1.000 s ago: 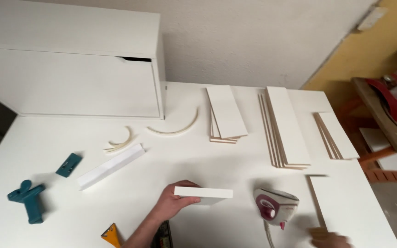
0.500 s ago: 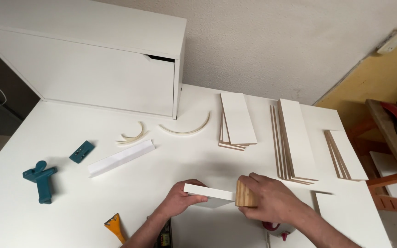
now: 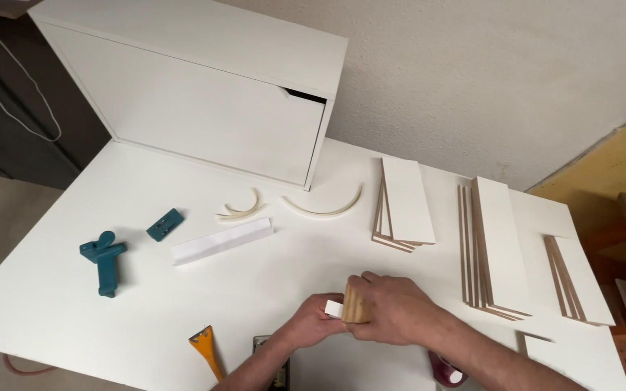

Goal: Applying heat-activated edge banding to a wooden board using an iron, trimmer, and sanding block

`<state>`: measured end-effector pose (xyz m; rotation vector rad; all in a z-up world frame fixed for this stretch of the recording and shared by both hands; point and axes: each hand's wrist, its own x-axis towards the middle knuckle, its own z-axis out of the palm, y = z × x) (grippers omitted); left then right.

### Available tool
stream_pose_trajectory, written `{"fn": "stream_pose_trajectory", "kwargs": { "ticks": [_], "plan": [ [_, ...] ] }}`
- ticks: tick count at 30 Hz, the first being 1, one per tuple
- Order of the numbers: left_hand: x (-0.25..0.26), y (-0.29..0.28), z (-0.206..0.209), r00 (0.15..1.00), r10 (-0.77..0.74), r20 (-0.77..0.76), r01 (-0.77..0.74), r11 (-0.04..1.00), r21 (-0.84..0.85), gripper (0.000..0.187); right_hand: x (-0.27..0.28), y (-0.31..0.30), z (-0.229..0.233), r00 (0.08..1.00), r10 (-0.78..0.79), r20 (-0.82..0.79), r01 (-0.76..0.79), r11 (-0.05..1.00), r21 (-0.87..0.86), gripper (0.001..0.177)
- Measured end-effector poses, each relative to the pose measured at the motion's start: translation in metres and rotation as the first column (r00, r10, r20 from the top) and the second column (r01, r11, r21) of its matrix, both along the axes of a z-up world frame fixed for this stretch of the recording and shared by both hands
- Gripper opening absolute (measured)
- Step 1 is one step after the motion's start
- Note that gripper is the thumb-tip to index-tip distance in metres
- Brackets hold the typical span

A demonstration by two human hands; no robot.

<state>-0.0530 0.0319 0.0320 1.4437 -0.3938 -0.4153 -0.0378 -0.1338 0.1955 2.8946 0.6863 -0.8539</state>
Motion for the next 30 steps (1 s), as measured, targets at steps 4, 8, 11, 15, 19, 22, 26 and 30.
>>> {"fn": "stream_pose_trajectory", "kwargs": {
  "ticks": [4,8,11,15,19,22,26,30],
  "plan": [
    [0.006,-0.005,-0.037,0.999,-0.008,-0.039,0.007,1.000,-0.028,0.021,-0.002,0.006,-0.024,0.988,0.078,0.133,-0.087,0.994,0.065,0.060],
    [0.011,-0.003,-0.024,0.999,-0.003,0.046,0.006,0.999,-0.052,0.014,-0.011,-0.010,-0.036,0.947,0.080,0.310,-0.127,0.983,0.133,0.075],
    [0.007,0.000,-0.006,1.000,-0.015,0.003,0.015,0.999,-0.044,0.019,-0.021,-0.032,-0.029,0.964,0.037,0.262,-0.064,0.993,0.096,0.069],
    [0.004,0.003,0.011,0.998,-0.026,-0.050,0.027,0.999,0.032,0.023,-0.035,-0.077,-0.022,0.989,-0.042,0.141,0.047,0.998,-0.032,0.068],
    [0.004,0.000,0.007,0.996,-0.004,-0.088,0.009,0.998,0.055,0.023,-0.037,-0.094,-0.013,0.993,-0.102,0.067,0.111,0.985,-0.135,0.068],
    [0.004,-0.001,0.006,0.992,0.003,-0.126,0.000,1.000,0.026,0.024,-0.032,-0.071,-0.015,0.991,-0.016,0.130,0.027,0.996,-0.085,0.067],
    [0.007,-0.001,-0.007,0.997,0.010,-0.071,-0.009,1.000,0.017,0.016,-0.015,-0.019,-0.013,0.995,0.013,0.100,-0.011,1.000,-0.017,0.061],
    [0.011,-0.008,-0.046,1.000,0.014,-0.007,-0.014,1.000,-0.022,0.025,-0.002,0.021,-0.006,0.996,0.058,0.060,-0.055,0.997,-0.059,0.058]
  ]
}}
